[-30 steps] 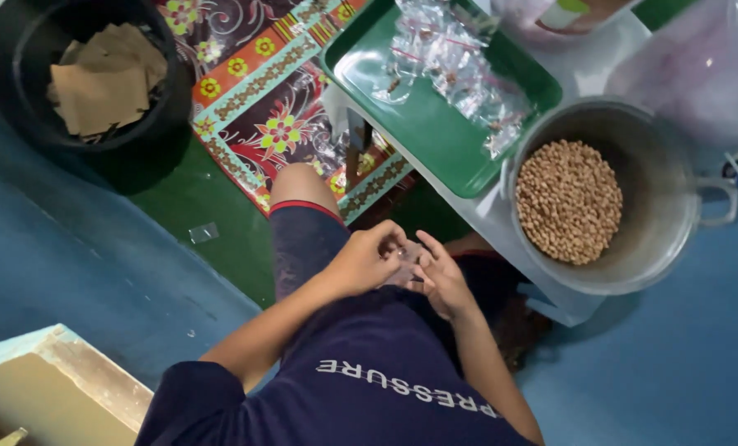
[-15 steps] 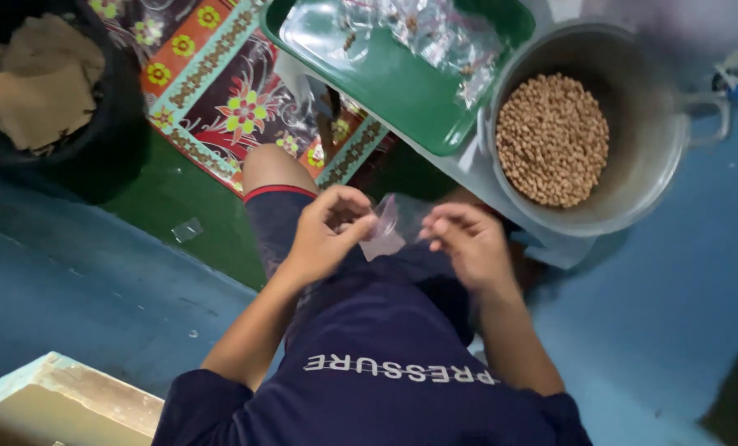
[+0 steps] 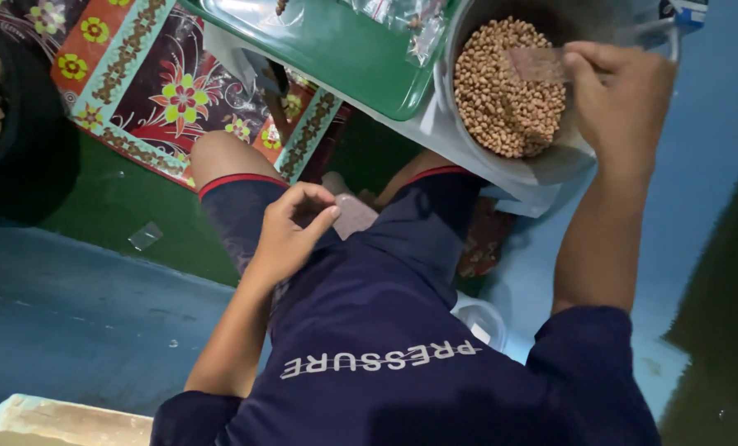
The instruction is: Manually packaging peanuts into small plastic bags by scooping them from a large metal pot.
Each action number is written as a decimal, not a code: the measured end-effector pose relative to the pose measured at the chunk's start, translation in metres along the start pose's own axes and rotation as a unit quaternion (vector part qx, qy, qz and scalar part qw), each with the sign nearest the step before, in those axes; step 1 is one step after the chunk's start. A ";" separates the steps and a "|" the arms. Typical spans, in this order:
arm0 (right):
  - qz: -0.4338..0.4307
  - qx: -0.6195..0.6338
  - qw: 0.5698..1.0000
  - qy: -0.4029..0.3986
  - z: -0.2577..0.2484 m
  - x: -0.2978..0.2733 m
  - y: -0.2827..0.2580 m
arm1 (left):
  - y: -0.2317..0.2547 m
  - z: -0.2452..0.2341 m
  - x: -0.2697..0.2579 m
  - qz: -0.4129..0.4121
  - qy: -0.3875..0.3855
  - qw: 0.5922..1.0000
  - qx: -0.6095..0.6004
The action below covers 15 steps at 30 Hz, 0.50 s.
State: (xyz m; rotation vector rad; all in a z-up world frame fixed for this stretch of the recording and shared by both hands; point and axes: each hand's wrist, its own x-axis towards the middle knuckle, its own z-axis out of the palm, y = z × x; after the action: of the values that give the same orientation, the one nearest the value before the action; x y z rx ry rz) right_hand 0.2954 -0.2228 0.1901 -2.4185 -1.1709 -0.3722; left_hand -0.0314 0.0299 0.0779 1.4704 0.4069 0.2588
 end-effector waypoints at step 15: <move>-0.097 -0.377 0.920 -0.042 0.007 0.031 0.072 | -0.005 -0.005 -0.013 -0.018 0.040 0.998 0.054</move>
State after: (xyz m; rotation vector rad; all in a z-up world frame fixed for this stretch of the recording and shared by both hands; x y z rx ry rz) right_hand 0.3720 -0.2381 0.1780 -2.9781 -1.5163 -0.9365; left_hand -0.0452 0.0285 0.0741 1.5599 0.5185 0.2718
